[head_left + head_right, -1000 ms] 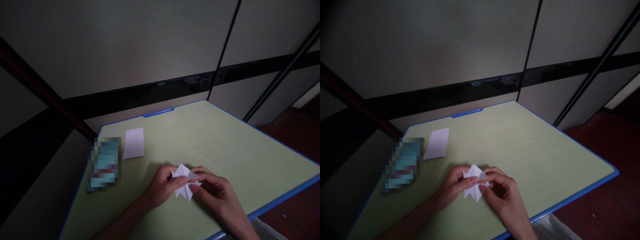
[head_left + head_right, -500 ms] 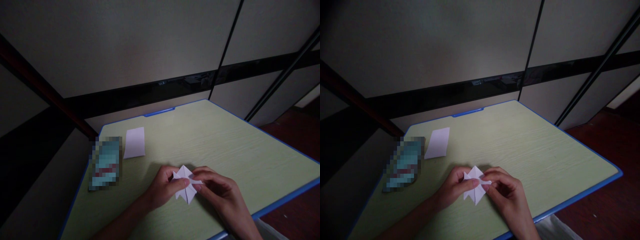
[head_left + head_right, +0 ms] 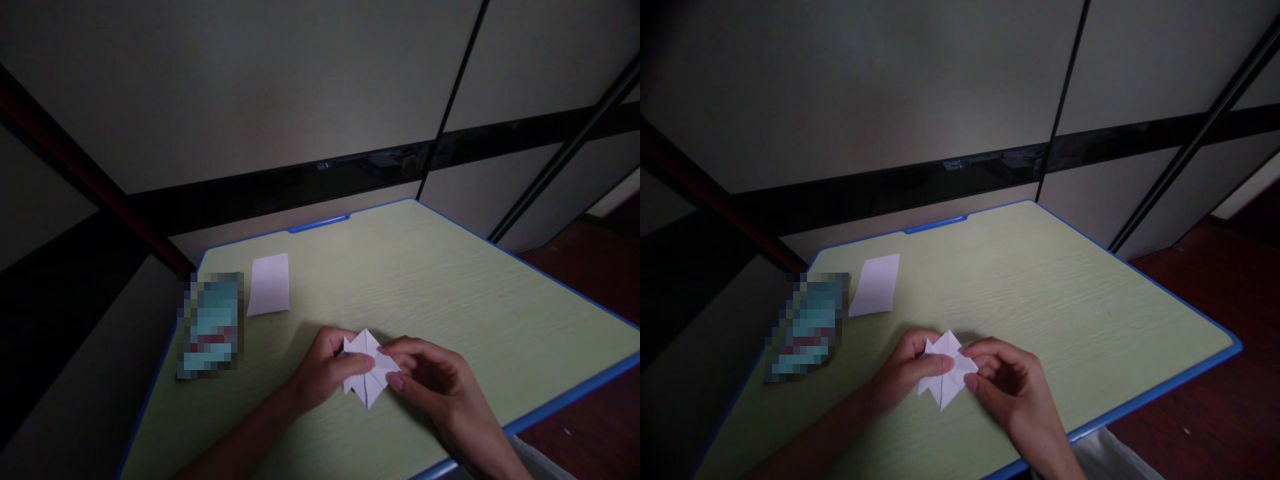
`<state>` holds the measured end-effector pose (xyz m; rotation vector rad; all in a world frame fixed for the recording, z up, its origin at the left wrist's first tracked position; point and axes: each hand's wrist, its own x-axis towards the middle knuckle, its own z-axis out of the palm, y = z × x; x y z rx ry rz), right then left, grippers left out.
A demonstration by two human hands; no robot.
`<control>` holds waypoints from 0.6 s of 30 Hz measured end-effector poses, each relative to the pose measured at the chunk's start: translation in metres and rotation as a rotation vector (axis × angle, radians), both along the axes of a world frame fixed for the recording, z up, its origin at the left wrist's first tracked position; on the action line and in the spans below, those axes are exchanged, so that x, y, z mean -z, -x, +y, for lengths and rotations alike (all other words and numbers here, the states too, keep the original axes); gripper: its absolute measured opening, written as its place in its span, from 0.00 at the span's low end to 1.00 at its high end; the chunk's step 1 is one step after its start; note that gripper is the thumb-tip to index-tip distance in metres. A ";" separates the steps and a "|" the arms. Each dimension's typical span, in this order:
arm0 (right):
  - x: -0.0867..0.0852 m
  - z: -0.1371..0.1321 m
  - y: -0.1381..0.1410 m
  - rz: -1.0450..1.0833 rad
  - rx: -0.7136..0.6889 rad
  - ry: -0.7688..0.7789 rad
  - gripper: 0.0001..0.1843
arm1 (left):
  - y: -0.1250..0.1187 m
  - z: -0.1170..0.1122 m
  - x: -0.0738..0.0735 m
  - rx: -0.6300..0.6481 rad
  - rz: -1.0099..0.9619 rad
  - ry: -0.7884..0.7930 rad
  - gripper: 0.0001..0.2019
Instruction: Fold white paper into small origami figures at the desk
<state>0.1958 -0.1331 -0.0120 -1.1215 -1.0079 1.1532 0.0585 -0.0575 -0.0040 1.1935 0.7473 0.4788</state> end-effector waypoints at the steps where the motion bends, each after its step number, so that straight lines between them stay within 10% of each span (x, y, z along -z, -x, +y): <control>1: 0.000 0.000 0.000 -0.009 -0.001 -0.002 0.06 | 0.000 0.000 0.001 0.000 -0.002 -0.002 0.07; 18: -0.007 0.002 -0.005 -0.228 0.034 0.036 0.05 | 0.004 0.005 0.001 0.096 0.091 -0.103 0.08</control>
